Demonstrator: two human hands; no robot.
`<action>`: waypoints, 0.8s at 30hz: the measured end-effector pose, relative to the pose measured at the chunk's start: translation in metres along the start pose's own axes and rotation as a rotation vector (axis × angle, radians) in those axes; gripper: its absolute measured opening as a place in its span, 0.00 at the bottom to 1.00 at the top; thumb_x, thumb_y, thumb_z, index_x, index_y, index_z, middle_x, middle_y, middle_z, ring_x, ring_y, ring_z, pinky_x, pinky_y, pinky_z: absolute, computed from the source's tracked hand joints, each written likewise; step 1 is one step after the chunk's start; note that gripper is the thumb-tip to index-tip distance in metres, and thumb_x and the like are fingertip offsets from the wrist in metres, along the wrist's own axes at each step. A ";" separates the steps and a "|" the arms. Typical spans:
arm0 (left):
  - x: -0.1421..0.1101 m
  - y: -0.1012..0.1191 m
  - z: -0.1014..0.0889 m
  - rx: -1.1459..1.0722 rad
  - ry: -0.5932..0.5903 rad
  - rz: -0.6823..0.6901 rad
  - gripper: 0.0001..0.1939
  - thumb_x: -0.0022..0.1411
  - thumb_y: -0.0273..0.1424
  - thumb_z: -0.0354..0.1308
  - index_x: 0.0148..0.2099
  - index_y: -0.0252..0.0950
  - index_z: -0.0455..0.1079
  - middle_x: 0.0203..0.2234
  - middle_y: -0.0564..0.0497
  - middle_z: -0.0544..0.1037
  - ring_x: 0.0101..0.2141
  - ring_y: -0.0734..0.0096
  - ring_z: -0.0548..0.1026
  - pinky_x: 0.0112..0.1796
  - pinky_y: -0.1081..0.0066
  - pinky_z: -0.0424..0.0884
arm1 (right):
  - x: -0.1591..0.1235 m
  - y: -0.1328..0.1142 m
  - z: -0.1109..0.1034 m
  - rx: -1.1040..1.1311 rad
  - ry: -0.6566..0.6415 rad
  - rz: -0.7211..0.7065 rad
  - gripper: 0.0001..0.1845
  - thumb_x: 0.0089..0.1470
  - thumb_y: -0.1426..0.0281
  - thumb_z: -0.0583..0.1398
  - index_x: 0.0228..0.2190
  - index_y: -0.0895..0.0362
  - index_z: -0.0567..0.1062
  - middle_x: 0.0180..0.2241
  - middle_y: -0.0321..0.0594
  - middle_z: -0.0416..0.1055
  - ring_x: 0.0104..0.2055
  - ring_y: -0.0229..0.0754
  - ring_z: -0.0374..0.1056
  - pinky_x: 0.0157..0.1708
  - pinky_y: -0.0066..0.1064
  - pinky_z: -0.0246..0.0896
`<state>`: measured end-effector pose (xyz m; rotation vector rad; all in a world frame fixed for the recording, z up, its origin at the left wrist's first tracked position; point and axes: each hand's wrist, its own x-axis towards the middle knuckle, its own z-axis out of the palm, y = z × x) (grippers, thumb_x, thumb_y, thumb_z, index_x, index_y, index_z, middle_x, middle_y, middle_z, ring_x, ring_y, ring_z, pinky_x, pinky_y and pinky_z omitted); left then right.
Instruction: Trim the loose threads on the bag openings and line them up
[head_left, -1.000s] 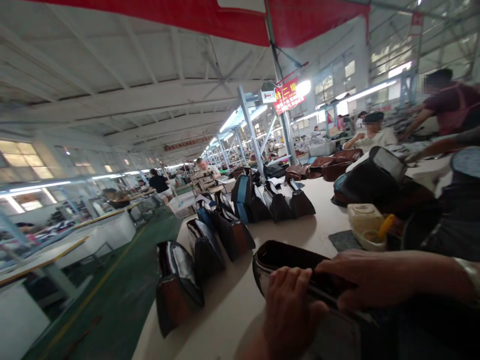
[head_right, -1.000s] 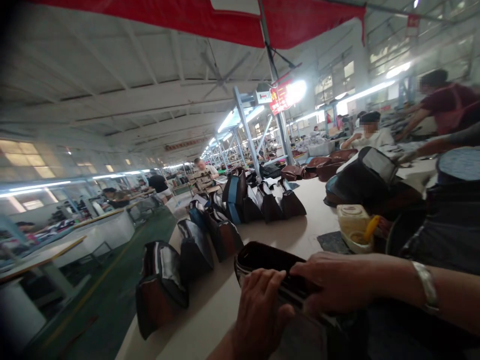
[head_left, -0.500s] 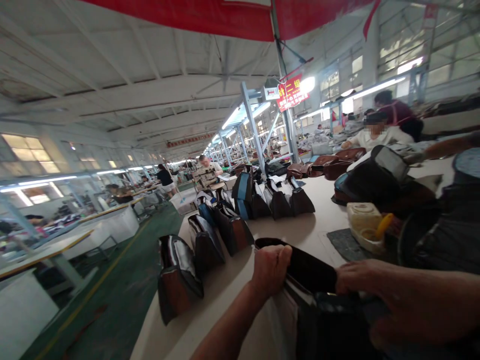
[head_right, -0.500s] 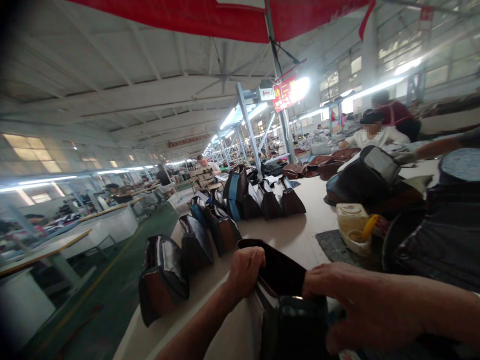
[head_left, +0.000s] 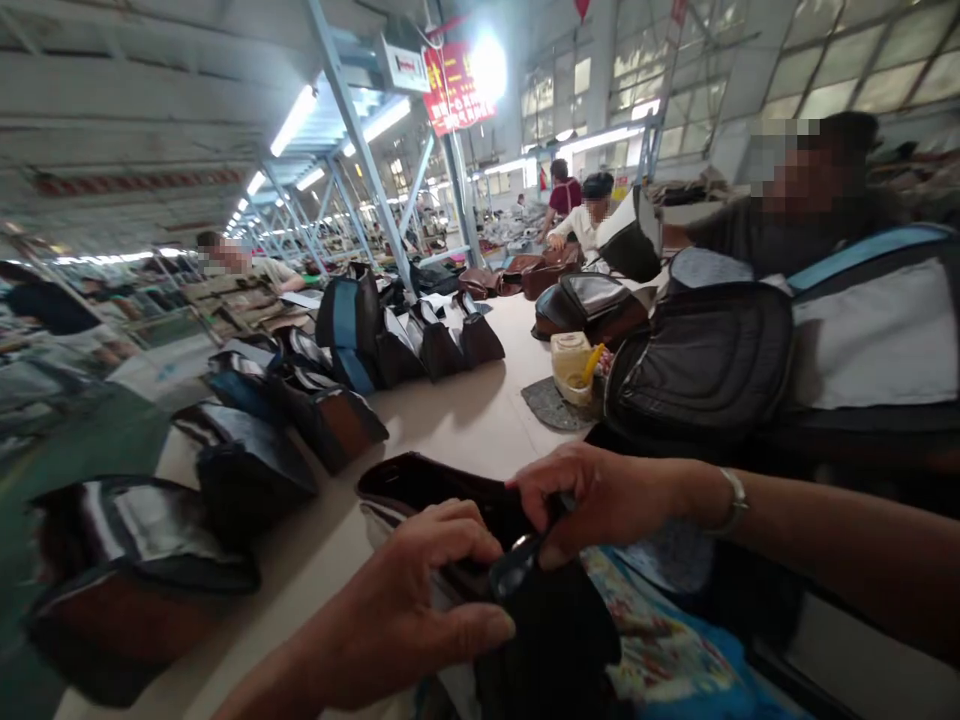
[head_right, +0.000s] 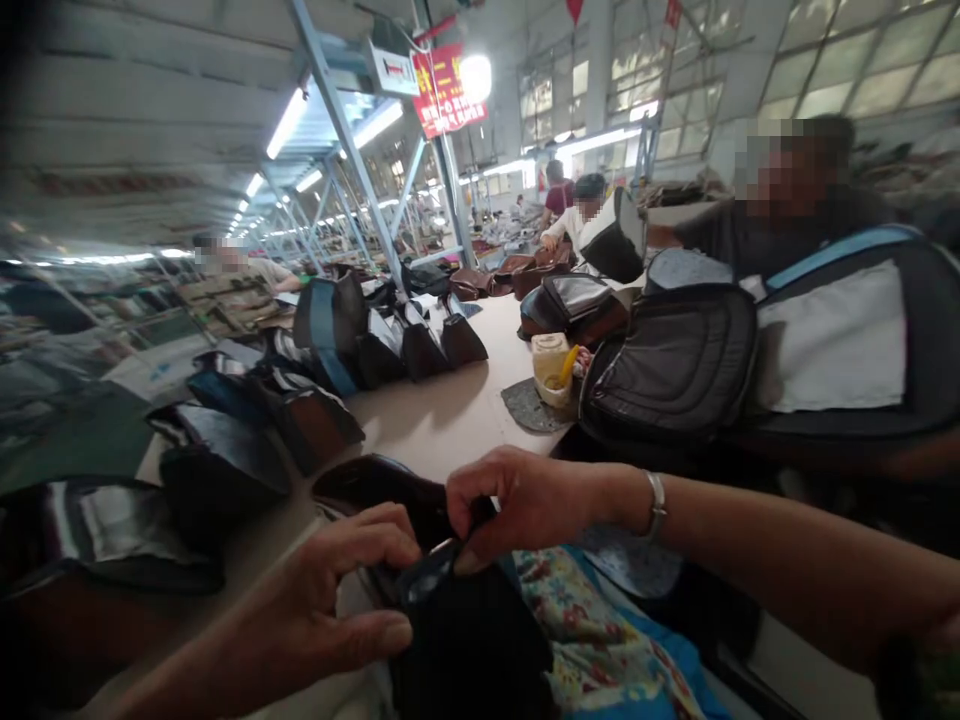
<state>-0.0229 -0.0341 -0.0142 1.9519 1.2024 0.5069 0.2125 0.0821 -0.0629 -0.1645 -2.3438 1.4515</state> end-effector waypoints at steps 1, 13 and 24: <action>0.002 0.000 -0.003 -0.003 0.003 -0.009 0.12 0.60 0.41 0.66 0.39 0.38 0.75 0.35 0.54 0.72 0.38 0.67 0.69 0.39 0.72 0.63 | 0.000 0.000 -0.001 0.040 0.009 0.006 0.22 0.51 0.56 0.70 0.29 0.61 0.71 0.26 0.32 0.66 0.28 0.32 0.58 0.28 0.23 0.54; 0.027 0.009 0.006 -0.054 -0.146 -0.010 0.07 0.61 0.33 0.64 0.35 0.35 0.76 0.31 0.55 0.74 0.32 0.73 0.69 0.33 0.74 0.64 | -0.019 -0.037 -0.008 -0.187 -0.045 0.184 0.36 0.40 0.52 0.74 0.45 0.57 0.72 0.38 0.36 0.68 0.35 0.36 0.63 0.32 0.25 0.60; 0.035 0.013 0.014 0.058 -0.097 -0.074 0.07 0.59 0.24 0.58 0.31 0.33 0.76 0.26 0.57 0.72 0.29 0.75 0.69 0.30 0.74 0.60 | -0.016 -0.029 0.031 -0.235 0.226 0.184 0.11 0.48 0.67 0.68 0.31 0.62 0.76 0.25 0.33 0.67 0.25 0.32 0.58 0.24 0.24 0.51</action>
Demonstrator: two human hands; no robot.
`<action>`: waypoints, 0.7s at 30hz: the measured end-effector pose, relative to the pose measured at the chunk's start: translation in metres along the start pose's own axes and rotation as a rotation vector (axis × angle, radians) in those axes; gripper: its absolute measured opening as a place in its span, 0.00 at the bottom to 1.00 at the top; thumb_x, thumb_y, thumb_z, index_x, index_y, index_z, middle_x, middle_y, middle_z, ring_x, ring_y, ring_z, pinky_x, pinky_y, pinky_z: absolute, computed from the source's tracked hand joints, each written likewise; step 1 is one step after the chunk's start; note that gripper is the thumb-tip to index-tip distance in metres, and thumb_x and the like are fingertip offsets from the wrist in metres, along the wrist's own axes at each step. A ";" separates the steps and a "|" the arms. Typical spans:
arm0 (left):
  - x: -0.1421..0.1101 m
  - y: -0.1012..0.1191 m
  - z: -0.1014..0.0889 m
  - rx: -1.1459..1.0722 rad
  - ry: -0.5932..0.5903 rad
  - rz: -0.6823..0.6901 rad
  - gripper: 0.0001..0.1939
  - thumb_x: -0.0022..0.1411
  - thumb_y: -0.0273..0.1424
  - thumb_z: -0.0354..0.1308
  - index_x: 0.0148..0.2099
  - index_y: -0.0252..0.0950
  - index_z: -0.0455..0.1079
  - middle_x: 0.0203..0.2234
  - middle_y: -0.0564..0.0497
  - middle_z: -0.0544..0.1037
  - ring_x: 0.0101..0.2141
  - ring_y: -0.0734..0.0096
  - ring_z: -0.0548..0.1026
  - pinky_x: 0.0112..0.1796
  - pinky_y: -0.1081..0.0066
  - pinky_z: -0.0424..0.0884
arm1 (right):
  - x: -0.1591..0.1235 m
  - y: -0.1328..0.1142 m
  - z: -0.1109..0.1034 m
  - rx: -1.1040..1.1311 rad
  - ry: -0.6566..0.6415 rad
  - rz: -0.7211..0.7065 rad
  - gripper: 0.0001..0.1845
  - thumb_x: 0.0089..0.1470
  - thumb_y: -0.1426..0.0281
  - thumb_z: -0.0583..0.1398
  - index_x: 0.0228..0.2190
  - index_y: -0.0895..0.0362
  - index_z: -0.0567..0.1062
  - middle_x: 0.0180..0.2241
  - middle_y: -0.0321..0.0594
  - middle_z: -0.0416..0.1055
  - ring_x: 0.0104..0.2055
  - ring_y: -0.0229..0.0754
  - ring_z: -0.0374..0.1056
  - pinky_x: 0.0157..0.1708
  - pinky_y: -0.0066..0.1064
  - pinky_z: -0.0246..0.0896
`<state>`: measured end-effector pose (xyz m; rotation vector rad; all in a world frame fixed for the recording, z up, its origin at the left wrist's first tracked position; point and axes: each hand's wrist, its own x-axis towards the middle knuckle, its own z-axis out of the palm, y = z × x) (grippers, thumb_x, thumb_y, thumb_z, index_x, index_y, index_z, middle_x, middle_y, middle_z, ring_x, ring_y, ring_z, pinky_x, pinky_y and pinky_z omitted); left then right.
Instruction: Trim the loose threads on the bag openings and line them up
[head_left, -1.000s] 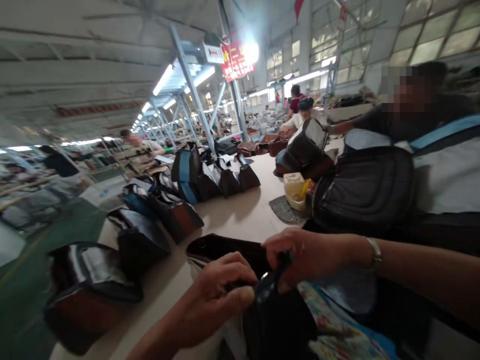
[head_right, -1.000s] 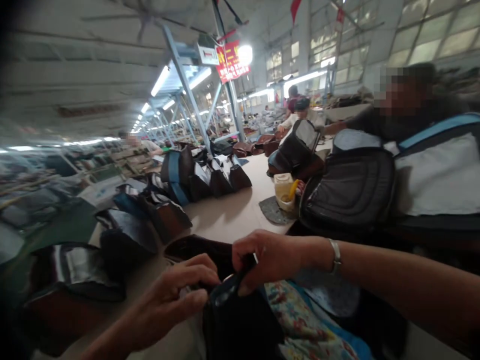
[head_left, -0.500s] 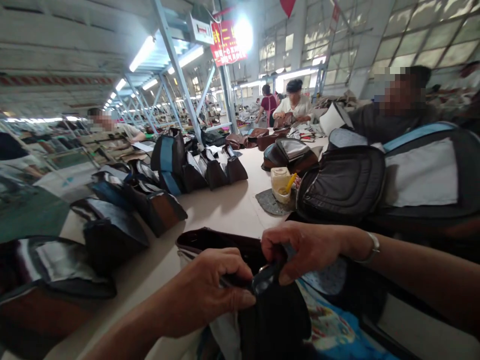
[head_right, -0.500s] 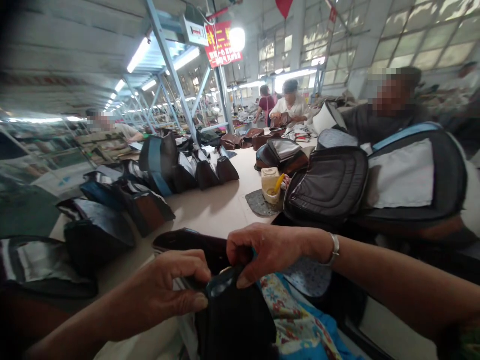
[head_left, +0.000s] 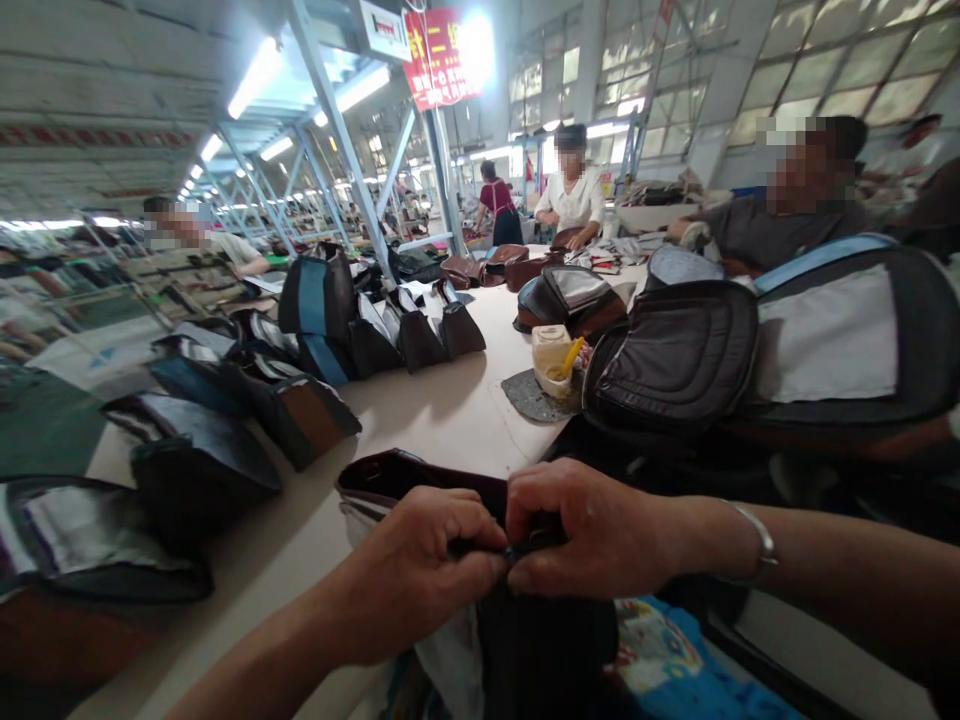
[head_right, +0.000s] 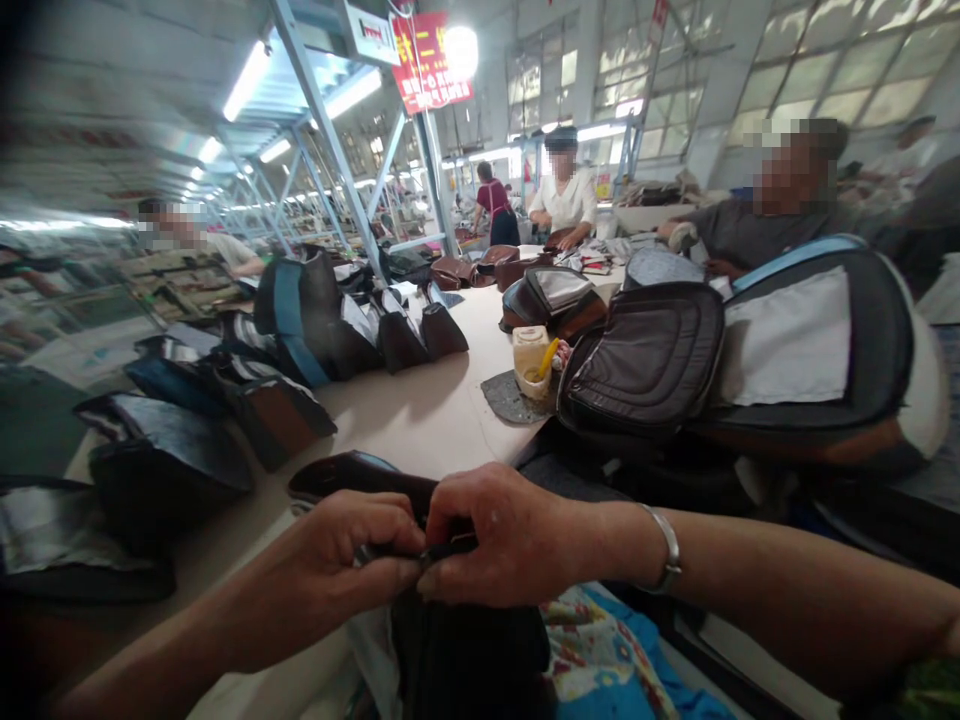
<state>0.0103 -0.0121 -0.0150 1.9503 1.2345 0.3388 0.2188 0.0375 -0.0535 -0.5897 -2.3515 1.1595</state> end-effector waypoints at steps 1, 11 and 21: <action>0.000 0.000 0.001 0.009 0.017 0.012 0.08 0.59 0.23 0.57 0.30 0.33 0.76 0.25 0.57 0.72 0.28 0.75 0.69 0.30 0.74 0.60 | -0.002 0.000 0.000 0.015 0.008 0.001 0.07 0.49 0.70 0.66 0.31 0.62 0.76 0.26 0.34 0.69 0.25 0.32 0.60 0.25 0.24 0.53; -0.005 -0.008 0.017 0.085 0.177 0.169 0.10 0.60 0.21 0.54 0.30 0.34 0.74 0.28 0.54 0.71 0.29 0.76 0.70 0.30 0.75 0.60 | -0.015 0.013 0.023 0.005 0.300 -0.210 0.06 0.46 0.80 0.62 0.29 0.61 0.75 0.28 0.38 0.69 0.28 0.34 0.64 0.26 0.24 0.55; -0.008 0.003 0.010 -0.072 -0.123 0.025 0.19 0.71 0.38 0.52 0.35 0.34 0.79 0.30 0.55 0.67 0.30 0.75 0.66 0.31 0.74 0.61 | -0.039 0.002 0.027 -0.616 0.273 -0.540 0.09 0.61 0.74 0.56 0.27 0.57 0.67 0.24 0.31 0.60 0.24 0.34 0.53 0.43 0.32 0.62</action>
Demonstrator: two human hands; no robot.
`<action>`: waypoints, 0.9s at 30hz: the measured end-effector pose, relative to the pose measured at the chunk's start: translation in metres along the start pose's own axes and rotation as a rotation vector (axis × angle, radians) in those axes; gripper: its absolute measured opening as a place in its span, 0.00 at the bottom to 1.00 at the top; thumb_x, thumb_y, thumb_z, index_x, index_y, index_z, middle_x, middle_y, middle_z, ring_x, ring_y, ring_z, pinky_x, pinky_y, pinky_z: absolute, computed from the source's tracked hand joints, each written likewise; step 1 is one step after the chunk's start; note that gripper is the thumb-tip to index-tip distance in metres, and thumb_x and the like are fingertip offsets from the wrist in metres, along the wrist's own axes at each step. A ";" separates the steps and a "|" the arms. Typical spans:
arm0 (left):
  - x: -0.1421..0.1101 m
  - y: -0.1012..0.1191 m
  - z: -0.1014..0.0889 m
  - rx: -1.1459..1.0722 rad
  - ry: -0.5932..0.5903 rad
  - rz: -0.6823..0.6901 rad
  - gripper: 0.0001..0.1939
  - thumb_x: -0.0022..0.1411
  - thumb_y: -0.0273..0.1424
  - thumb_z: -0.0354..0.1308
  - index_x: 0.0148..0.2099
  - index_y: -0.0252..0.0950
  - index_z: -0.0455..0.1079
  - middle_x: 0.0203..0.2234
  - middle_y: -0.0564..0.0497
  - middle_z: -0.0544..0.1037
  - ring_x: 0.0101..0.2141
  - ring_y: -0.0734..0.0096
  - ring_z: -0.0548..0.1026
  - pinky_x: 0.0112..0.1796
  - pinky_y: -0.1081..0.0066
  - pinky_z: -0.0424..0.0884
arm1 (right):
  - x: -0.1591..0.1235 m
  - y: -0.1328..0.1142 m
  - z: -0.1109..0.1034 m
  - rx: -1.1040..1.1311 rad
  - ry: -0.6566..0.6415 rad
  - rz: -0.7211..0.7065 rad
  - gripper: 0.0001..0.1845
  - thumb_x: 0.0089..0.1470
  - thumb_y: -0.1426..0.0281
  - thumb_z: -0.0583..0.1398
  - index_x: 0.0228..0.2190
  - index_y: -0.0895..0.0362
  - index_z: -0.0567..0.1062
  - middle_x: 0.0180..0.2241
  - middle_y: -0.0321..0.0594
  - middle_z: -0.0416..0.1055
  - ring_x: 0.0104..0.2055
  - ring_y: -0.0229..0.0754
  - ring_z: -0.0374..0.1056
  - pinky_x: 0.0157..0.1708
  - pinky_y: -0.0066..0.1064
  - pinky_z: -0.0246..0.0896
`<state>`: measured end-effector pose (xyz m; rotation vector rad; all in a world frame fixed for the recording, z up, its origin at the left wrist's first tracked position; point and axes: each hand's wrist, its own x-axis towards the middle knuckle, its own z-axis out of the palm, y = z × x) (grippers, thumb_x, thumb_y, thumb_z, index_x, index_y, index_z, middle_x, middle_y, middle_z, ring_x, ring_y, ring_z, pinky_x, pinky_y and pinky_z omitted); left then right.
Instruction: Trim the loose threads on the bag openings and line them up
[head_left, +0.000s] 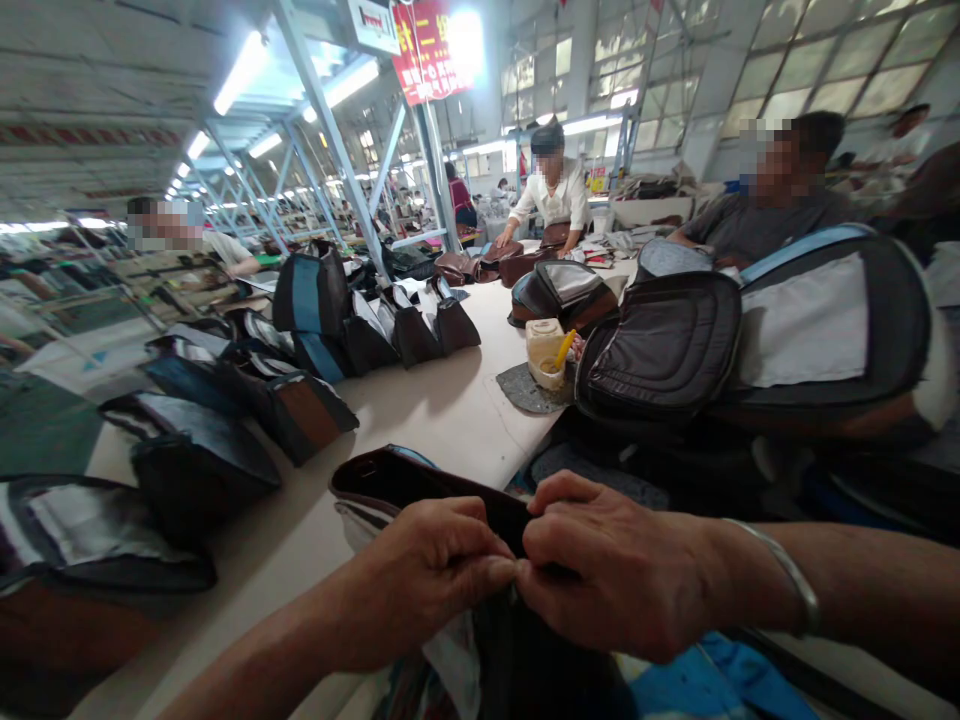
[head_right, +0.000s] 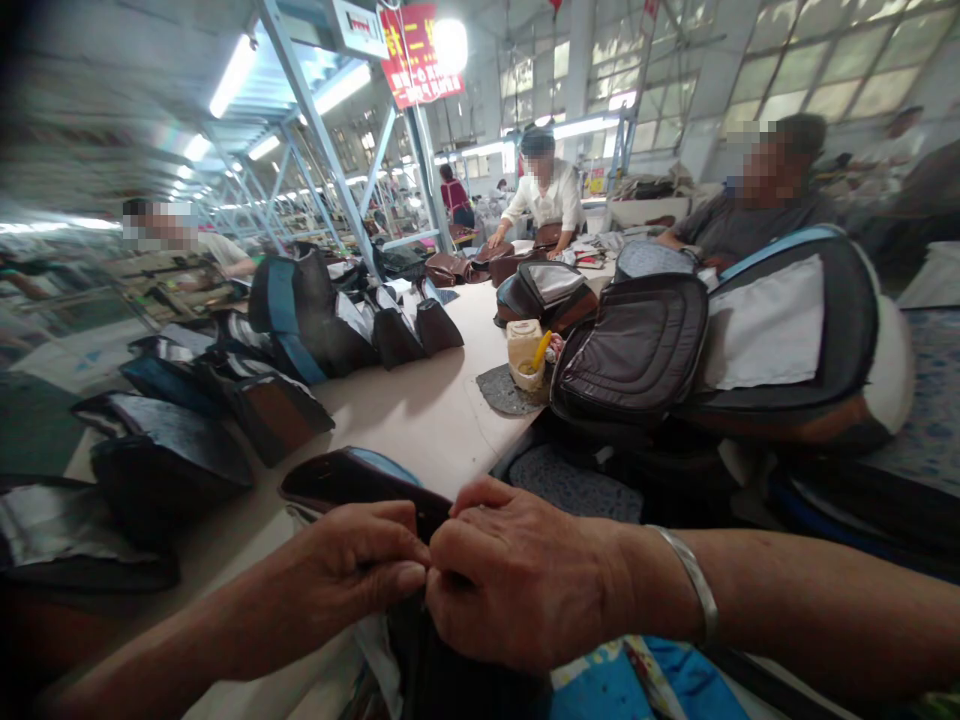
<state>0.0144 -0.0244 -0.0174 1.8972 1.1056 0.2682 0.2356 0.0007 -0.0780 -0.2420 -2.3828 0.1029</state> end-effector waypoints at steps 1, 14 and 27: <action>0.000 0.000 0.002 -0.004 -0.002 -0.003 0.17 0.69 0.38 0.54 0.35 0.34 0.79 0.30 0.55 0.67 0.30 0.75 0.66 0.31 0.75 0.61 | -0.002 -0.002 0.001 -0.021 0.011 -0.032 0.09 0.61 0.74 0.56 0.28 0.57 0.68 0.23 0.30 0.60 0.23 0.34 0.52 0.45 0.33 0.61; -0.014 0.004 0.039 0.335 0.382 0.237 0.10 0.55 0.18 0.53 0.30 0.36 0.72 0.29 0.51 0.73 0.34 0.67 0.71 0.36 0.68 0.65 | 0.021 0.004 -0.056 0.443 -0.385 0.329 0.09 0.62 0.69 0.58 0.34 0.61 0.76 0.34 0.41 0.71 0.32 0.36 0.65 0.35 0.29 0.60; -0.046 0.010 -0.010 0.071 0.315 0.091 0.07 0.52 0.20 0.51 0.29 0.37 0.65 0.31 0.54 0.68 0.36 0.69 0.69 0.37 0.72 0.64 | 0.078 0.024 -0.037 0.672 -0.419 0.271 0.16 0.60 0.60 0.61 0.36 0.61 0.77 0.36 0.41 0.72 0.36 0.38 0.67 0.37 0.28 0.63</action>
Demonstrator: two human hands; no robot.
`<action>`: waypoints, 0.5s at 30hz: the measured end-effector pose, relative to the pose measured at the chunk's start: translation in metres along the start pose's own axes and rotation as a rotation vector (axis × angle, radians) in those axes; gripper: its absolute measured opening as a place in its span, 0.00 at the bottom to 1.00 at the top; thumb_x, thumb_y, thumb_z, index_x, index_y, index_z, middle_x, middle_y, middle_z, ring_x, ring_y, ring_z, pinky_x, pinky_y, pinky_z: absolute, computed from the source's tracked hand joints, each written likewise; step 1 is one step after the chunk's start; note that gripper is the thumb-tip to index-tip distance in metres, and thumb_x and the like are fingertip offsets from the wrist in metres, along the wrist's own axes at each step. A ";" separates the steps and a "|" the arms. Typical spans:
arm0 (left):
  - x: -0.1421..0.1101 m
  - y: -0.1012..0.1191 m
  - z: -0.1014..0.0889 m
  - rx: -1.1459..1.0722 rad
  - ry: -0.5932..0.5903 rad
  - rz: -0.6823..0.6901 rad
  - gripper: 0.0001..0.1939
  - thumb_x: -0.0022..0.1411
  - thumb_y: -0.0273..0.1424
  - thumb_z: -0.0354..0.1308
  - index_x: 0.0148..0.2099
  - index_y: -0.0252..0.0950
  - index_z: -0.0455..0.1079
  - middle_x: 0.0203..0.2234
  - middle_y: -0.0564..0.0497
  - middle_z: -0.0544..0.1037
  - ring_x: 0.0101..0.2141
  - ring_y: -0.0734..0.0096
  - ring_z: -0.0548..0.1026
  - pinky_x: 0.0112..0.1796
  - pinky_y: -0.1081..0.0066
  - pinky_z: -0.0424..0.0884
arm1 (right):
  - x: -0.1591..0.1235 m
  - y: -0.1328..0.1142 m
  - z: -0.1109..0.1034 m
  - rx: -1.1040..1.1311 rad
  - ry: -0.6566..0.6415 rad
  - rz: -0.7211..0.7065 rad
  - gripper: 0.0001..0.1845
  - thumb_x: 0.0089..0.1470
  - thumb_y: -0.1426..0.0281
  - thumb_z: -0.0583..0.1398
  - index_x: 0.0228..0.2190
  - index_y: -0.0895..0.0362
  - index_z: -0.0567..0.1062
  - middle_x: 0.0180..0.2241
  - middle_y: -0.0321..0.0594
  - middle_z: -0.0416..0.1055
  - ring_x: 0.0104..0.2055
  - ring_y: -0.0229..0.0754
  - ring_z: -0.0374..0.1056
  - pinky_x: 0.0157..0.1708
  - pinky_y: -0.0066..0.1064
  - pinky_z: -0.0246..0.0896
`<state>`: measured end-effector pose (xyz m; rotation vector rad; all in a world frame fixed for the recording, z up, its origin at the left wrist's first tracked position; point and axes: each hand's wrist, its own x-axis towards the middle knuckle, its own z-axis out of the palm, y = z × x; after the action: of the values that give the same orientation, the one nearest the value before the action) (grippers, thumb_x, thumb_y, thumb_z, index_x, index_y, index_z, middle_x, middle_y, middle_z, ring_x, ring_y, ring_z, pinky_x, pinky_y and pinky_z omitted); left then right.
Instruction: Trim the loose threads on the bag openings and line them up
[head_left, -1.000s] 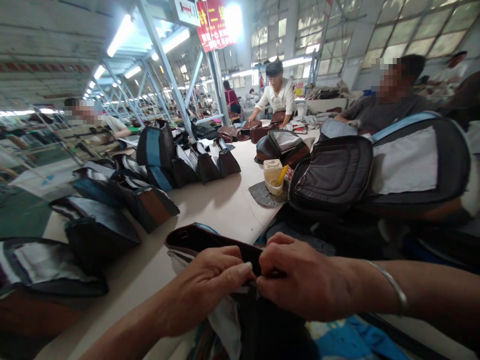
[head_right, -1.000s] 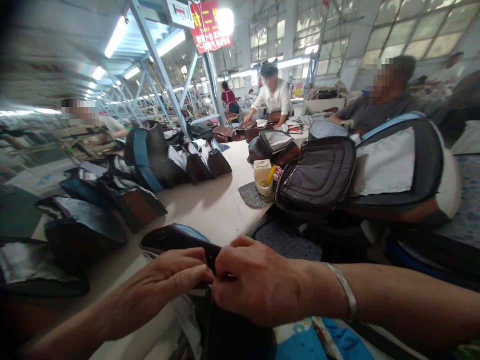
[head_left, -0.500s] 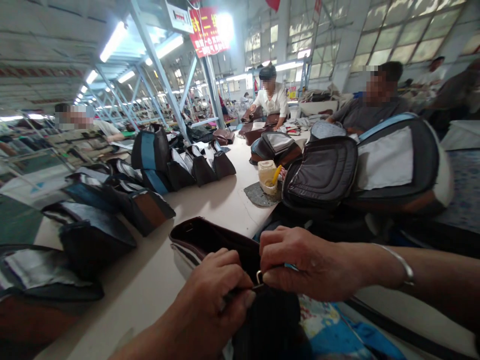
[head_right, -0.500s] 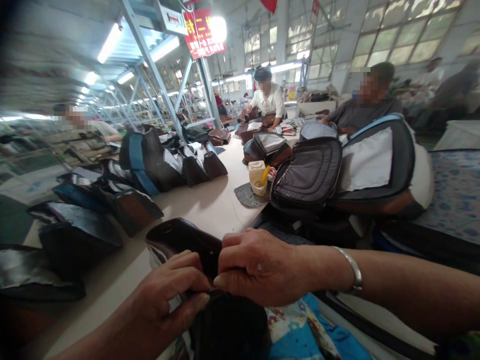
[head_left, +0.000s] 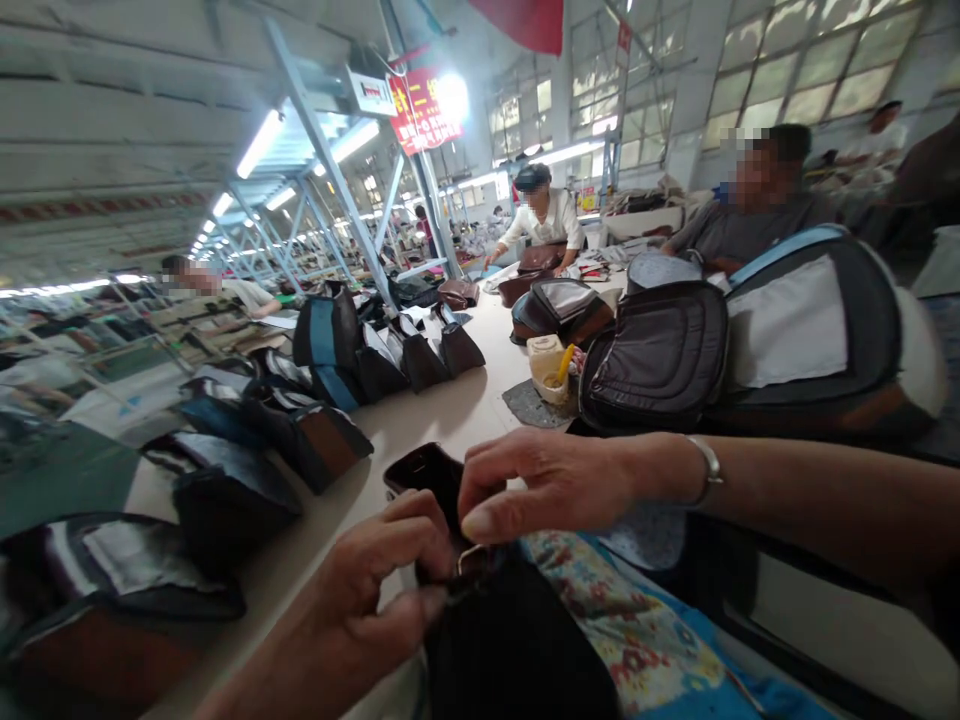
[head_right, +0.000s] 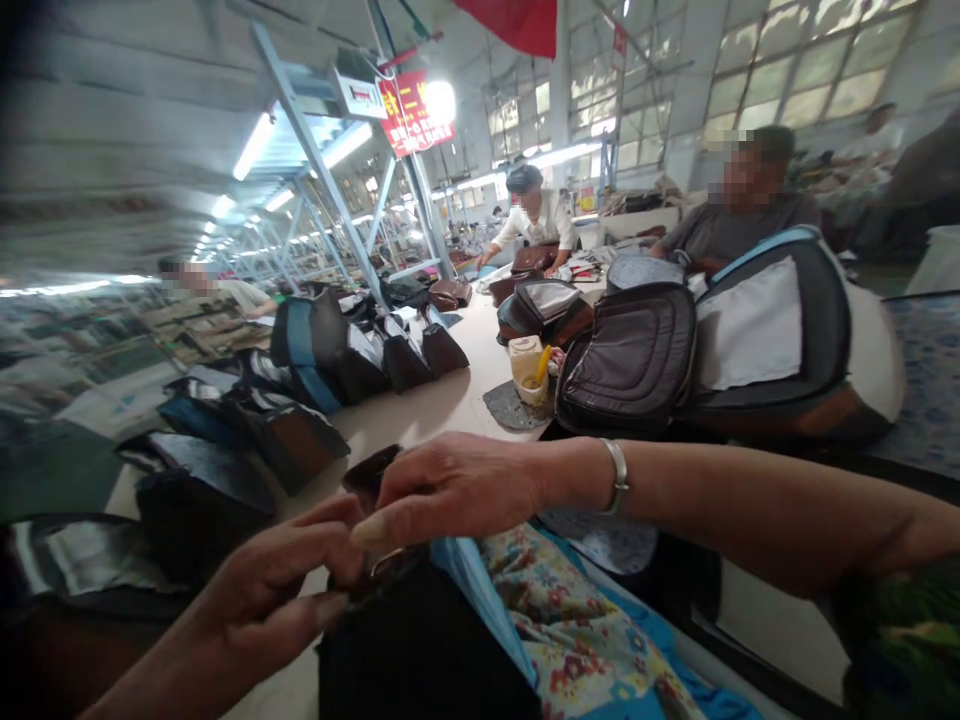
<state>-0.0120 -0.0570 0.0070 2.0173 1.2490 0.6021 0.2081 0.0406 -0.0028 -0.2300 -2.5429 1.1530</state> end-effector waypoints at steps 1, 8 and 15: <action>-0.007 0.000 -0.005 -0.077 0.000 -0.021 0.05 0.52 0.22 0.51 0.28 0.37 0.64 0.32 0.53 0.68 0.36 0.69 0.69 0.37 0.71 0.64 | 0.003 0.005 -0.002 0.007 -0.018 -0.092 0.18 0.59 0.58 0.62 0.38 0.61 0.76 0.38 0.43 0.72 0.39 0.39 0.67 0.41 0.31 0.63; -0.055 0.005 -0.010 -0.158 -0.003 -0.200 0.09 0.51 0.20 0.54 0.34 0.39 0.67 0.42 0.52 0.73 0.43 0.66 0.71 0.45 0.71 0.67 | 0.020 0.033 0.032 0.047 0.003 -0.527 0.12 0.54 0.66 0.68 0.32 0.60 0.72 0.31 0.39 0.72 0.36 0.38 0.65 0.44 0.33 0.61; -0.055 0.022 0.015 -0.036 0.210 -0.137 0.08 0.54 0.26 0.63 0.38 0.39 0.76 0.36 0.51 0.77 0.37 0.66 0.75 0.39 0.71 0.69 | 0.019 0.015 0.039 0.069 0.054 -0.528 0.11 0.59 0.67 0.63 0.30 0.59 0.69 0.29 0.38 0.69 0.34 0.38 0.65 0.41 0.33 0.60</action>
<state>-0.0127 -0.1178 0.0113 1.8575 1.4755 0.7791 0.1759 0.0288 -0.0336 0.3998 -2.3022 0.9991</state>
